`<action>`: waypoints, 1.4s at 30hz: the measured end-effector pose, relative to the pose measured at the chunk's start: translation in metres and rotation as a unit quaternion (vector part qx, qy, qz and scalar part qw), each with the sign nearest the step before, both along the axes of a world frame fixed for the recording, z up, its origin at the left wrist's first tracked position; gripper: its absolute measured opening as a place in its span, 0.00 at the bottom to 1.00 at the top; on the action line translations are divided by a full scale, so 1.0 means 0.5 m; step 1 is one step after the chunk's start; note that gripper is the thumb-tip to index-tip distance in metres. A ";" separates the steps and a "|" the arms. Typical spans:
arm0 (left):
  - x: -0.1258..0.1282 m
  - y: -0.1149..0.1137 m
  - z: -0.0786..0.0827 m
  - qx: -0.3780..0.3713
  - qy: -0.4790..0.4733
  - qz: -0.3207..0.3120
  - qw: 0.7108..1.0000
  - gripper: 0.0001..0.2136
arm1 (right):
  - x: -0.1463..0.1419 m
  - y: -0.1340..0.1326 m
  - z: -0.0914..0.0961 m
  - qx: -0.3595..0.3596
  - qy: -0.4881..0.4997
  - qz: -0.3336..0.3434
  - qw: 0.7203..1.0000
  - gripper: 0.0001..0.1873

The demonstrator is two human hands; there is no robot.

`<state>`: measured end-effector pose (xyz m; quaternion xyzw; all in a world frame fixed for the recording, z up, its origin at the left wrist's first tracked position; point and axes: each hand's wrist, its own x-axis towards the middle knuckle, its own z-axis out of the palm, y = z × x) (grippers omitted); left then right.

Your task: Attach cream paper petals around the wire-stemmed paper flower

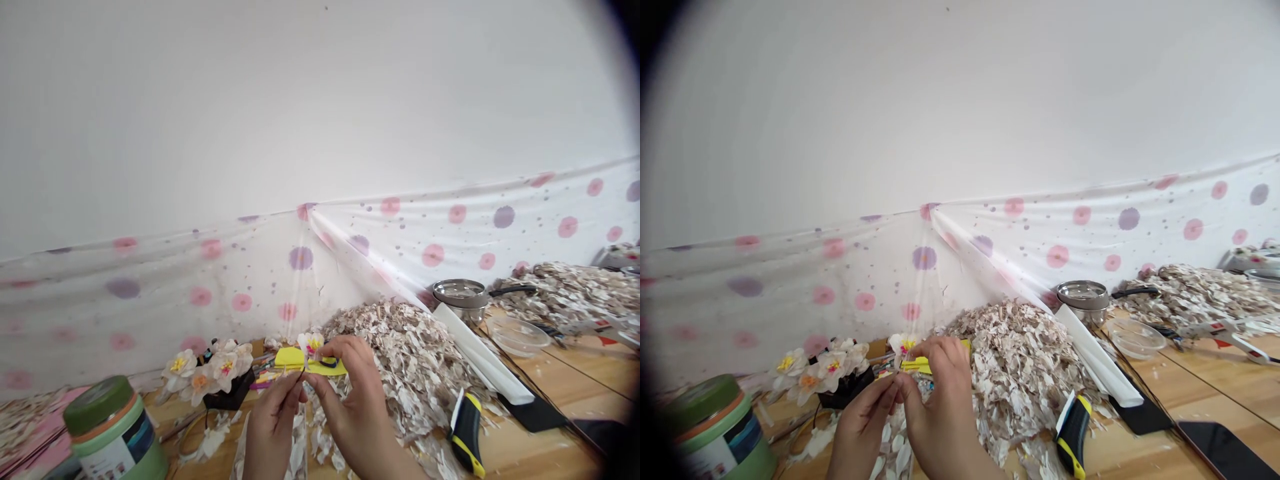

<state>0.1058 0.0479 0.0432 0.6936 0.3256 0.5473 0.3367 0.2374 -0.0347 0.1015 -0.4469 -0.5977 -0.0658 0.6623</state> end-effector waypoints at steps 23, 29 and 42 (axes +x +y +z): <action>0.005 -0.013 0.016 0.017 0.008 0.019 1.000 0.10 | 0.004 0.000 0.002 0.024 0.028 -0.010 0.999 0.08; 0.001 -0.008 0.009 0.035 0.025 0.022 0.999 0.11 | 0.005 0.002 0.000 0.004 0.031 0.002 0.999 0.07; 0.011 -0.023 0.026 0.006 -0.015 0.027 0.999 0.11 | 0.001 0.003 -0.005 -0.006 0.039 -0.003 0.999 0.07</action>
